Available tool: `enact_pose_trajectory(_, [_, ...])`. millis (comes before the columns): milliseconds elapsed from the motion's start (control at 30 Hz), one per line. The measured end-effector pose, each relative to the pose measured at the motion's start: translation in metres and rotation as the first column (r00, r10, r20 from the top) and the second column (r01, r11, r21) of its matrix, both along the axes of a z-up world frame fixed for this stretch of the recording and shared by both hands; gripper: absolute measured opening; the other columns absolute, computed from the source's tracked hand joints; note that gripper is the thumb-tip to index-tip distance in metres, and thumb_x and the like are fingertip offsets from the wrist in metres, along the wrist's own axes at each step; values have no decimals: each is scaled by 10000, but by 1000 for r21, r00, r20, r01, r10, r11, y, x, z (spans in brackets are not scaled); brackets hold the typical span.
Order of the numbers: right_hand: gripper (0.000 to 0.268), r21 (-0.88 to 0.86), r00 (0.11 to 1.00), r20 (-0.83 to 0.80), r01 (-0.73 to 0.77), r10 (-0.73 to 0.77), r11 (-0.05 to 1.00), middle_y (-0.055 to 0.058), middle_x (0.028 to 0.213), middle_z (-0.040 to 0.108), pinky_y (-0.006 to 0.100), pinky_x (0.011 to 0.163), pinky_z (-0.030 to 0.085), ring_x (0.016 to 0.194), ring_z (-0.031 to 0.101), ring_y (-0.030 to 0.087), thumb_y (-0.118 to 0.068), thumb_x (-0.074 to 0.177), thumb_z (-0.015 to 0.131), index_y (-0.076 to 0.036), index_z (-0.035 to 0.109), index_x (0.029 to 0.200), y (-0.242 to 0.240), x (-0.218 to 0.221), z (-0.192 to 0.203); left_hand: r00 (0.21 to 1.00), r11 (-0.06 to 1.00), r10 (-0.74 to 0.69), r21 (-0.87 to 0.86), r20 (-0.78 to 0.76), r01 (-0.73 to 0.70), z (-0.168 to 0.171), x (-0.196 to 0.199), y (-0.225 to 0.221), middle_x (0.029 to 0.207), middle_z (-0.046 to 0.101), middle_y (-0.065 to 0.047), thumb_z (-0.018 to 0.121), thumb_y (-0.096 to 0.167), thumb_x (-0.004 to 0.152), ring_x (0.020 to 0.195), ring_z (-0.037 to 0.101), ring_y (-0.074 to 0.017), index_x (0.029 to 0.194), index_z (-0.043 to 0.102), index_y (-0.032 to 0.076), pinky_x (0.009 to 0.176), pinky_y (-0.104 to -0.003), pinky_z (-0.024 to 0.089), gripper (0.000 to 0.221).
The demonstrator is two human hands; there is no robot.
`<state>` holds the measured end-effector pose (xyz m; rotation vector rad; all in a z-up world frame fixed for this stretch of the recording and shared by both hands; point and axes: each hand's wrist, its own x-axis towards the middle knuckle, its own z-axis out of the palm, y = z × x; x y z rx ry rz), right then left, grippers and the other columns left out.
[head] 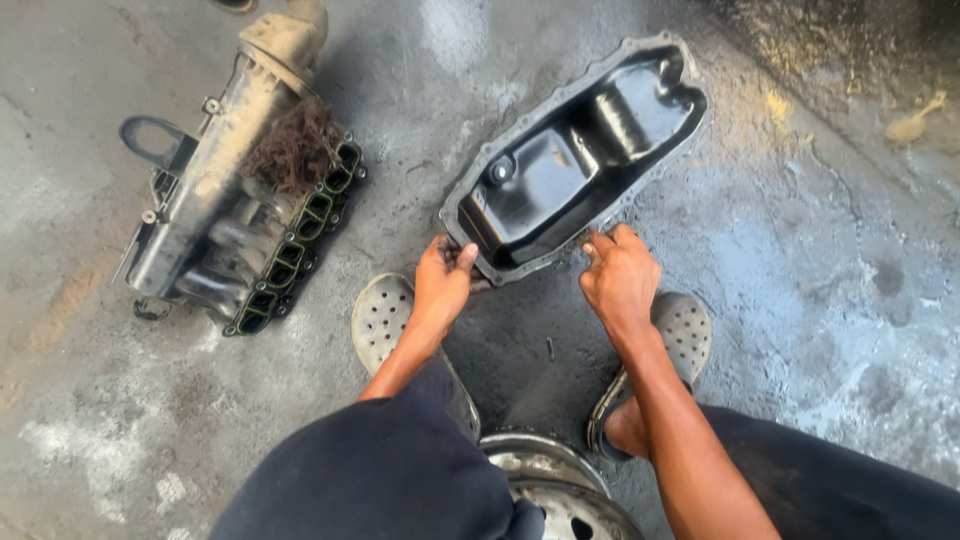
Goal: The person removes old sealant from the rim of an engine oil pan using a small scraping tool and by hand.
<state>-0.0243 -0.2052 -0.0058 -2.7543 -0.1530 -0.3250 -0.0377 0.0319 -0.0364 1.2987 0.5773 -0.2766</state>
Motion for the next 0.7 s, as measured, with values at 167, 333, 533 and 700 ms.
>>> enact_pose_trajectory(167, [216, -43, 998, -60, 5, -7, 999, 89, 778, 551, 426, 563, 457, 690, 571, 254, -40, 901, 694, -55, 798, 1090, 0, 1, 2, 1000, 1000, -13, -4, -1, 13, -4, 4, -3, 960, 638, -77, 592, 118, 1010, 776, 691, -143, 1114, 579, -19, 673, -315, 665, 172])
enact_pose_trajectory(333, [178, -20, 989, -140, -45, 42, 999, 103, 755, 539, 428, 590, 453, 684, 562, 256, -79, 891, 702, -57, 802, 1037, -5, -2, 4, 1000, 1000, 3, -28, 25, -2, 11, 2, -4, 951, 651, -68, 617, 148, 977, 779, 716, -166, 1120, 578, -4, 683, -346, 658, 213])
enact_pose_trajectory(533, [141, 255, 979, -192, -16, 66, 967, 68, 856, 644, 371, 660, 486, 743, 573, 204, -123, 906, 715, -81, 797, 1014, -26, -5, -5, 830, 601, -287, 765, 478, -232, 60, -8, -4, 1211, 577, -240, 768, 204, 897, 1047, 644, -322, 1236, 545, -76, 897, -401, 557, 492])
enact_pose_trajectory(700, [203, 434, 944, -295, 271, -148, 859, 82, 904, 657, 321, 679, 491, 722, 602, 151, -153, 928, 736, -56, 759, 1105, -34, -13, -5, 598, 441, -755, 883, 270, 159, 73, 33, -40, 1218, 609, -179, 765, 230, 882, 1135, 579, -331, 1230, 656, -26, 1008, -432, 480, 445])
